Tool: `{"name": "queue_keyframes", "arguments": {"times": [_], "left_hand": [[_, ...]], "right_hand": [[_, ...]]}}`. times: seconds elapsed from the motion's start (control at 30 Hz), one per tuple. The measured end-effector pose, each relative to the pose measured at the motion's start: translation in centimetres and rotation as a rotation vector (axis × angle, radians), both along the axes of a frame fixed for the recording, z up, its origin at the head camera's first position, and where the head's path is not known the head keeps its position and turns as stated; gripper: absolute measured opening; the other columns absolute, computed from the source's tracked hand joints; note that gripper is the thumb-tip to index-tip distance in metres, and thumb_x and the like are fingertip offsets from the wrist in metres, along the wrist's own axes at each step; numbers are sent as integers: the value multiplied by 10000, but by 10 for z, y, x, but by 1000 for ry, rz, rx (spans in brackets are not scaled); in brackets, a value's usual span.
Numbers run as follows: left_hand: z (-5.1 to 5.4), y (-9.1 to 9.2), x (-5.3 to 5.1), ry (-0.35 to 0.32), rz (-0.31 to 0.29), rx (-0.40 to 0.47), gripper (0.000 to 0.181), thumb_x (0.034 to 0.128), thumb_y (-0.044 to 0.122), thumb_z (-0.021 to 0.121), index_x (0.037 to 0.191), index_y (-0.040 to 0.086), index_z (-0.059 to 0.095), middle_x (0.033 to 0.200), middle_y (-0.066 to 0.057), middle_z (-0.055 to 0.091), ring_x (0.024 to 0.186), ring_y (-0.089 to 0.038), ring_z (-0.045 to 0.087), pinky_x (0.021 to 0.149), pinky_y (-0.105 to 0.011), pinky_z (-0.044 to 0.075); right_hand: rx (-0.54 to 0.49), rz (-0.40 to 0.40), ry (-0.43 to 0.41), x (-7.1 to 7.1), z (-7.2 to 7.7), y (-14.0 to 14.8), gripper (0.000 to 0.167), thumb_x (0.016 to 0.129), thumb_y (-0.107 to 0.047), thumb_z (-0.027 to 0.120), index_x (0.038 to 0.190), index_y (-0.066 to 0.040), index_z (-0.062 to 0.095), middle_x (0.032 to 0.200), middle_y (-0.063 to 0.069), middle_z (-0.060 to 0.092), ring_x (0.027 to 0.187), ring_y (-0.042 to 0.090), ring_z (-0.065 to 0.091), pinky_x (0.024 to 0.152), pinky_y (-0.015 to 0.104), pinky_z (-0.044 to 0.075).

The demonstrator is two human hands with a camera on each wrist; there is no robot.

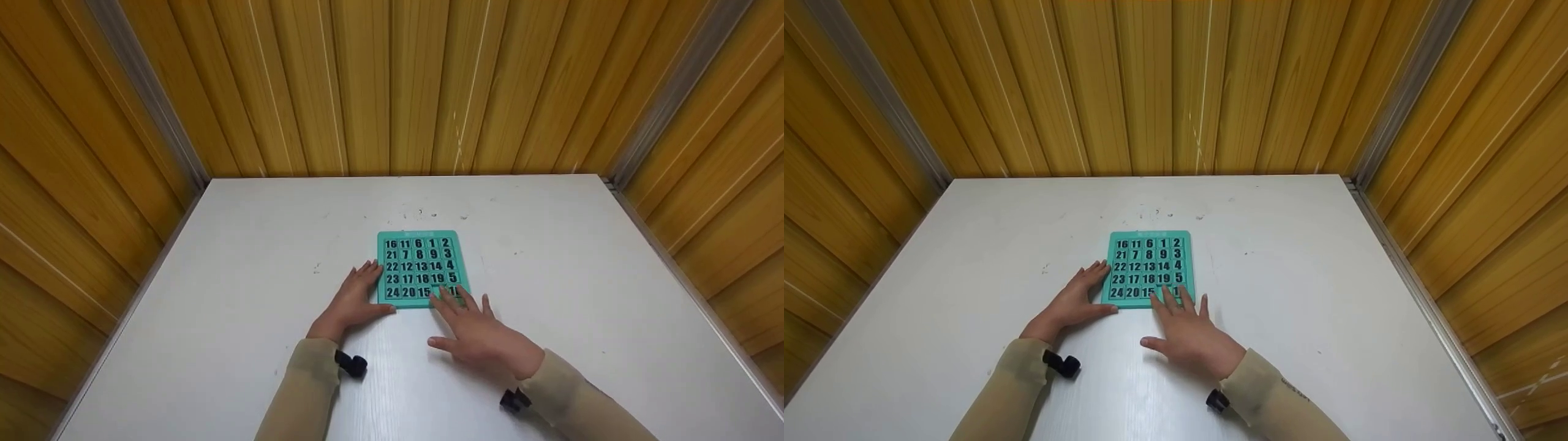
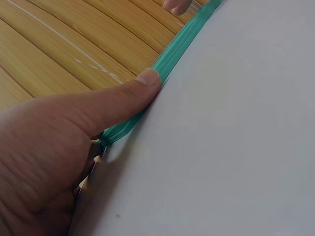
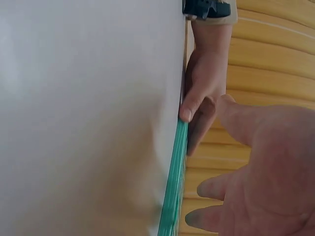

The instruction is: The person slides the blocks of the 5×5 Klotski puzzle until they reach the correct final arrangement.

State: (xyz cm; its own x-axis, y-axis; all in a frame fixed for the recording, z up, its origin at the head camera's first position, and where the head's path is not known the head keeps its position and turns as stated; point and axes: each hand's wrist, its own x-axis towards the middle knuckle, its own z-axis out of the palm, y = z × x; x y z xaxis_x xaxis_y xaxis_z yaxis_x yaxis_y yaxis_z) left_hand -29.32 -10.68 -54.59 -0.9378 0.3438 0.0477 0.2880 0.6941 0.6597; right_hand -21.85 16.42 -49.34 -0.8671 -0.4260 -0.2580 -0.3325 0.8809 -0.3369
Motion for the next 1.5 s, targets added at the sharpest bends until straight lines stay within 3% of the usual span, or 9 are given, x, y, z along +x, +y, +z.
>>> {"name": "queue_keyframes", "arguments": {"times": [0.37,0.73,1.07,1.27,1.5], "left_hand": [[-1,-1,-1,36,-27,-1,970,813,437,853,1587,83,388,1678,-126,335,1602,-305,222,1347,-498,99],[0,0,1,0,3,-2,966,811,433,855,1589,99,389,1690,-78,320,1613,-253,196,1352,-467,81],[-1,0,0,17,-13,-7,977,809,438,855,1588,83,386,1686,-94,327,1610,-268,203,1352,-466,91],[-1,0,1,4,3,-8,967,814,450,850,1592,108,388,1691,-77,318,1614,-264,191,1350,-476,91],[1,0,1,1,7,-10,980,805,459,855,1594,116,385,1693,-77,314,1612,-280,193,1344,-505,111]], "right_hand": [[20,37,-17,-1,-2,-22,879,981,-627,553,1665,-226,173,1754,11,111,1622,380,-16,1269,728,21],[40,35,8,0,-4,-3,865,988,-621,545,1662,-211,189,1752,-8,134,1617,407,-2,1241,769,5],[44,14,1,0,-1,4,859,989,-608,558,1662,-224,187,1748,1,148,1618,403,1,1243,763,-8],[39,6,-8,1,2,-7,863,979,-622,565,1662,-260,183,1753,-9,117,1621,385,-37,1257,738,-32],[47,57,20,-3,2,-30,873,984,-639,539,1667,-267,142,1761,-1,34,1618,375,-81,1258,741,-14]]}}
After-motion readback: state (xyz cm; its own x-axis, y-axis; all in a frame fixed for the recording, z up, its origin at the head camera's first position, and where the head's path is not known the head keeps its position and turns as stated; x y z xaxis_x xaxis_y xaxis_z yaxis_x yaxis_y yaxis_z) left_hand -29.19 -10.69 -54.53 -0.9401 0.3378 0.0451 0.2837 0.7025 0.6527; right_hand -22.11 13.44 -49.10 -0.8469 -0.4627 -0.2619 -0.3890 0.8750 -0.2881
